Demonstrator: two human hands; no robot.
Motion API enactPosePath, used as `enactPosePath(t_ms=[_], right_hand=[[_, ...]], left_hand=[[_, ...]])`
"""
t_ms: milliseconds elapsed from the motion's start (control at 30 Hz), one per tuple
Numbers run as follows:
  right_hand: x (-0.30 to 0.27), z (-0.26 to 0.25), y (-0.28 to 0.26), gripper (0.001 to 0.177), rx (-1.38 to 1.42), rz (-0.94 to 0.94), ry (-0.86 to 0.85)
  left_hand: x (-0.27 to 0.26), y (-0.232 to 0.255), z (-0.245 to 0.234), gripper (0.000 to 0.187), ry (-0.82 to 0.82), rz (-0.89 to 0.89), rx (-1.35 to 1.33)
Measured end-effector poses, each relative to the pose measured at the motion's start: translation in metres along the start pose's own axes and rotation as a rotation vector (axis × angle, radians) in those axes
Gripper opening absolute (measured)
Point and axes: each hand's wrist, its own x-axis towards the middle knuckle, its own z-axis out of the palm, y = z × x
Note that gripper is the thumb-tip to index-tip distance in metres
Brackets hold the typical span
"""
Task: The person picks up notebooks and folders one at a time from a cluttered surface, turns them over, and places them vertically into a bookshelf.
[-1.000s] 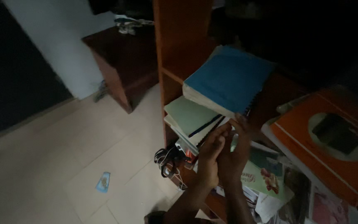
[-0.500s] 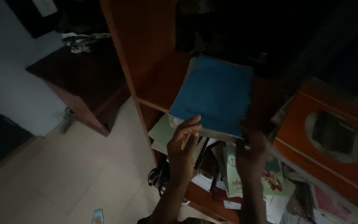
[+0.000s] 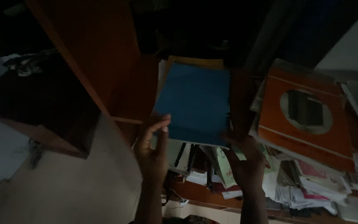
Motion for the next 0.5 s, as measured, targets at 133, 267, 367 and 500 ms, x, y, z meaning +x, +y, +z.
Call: enactPosePath(t_ms=[133,267,367,500], right_hand=[[-0.01,0.002,0.001,0.039,-0.003,0.033,0.045],[-0.017,0.005,-0.003,0.035,0.008,-0.004,0.143],[-0.026,0.006,-0.016,0.035,0.002,0.041,0.167],[-0.034,0.008,-0.035,0.035,-0.138,0.03,0.154]], left_hand=[[0.0,-0.007,-0.015,0.012,-0.004,-0.113,0.04],[-0.007,-0.008,-0.026,0.016,-0.019,-0.198,0.164],[-0.012,-0.01,-0.033,0.023,-0.027,-0.222,0.207],[-0.011,-0.013,-0.046,0.036,0.022,-0.267,0.133]])
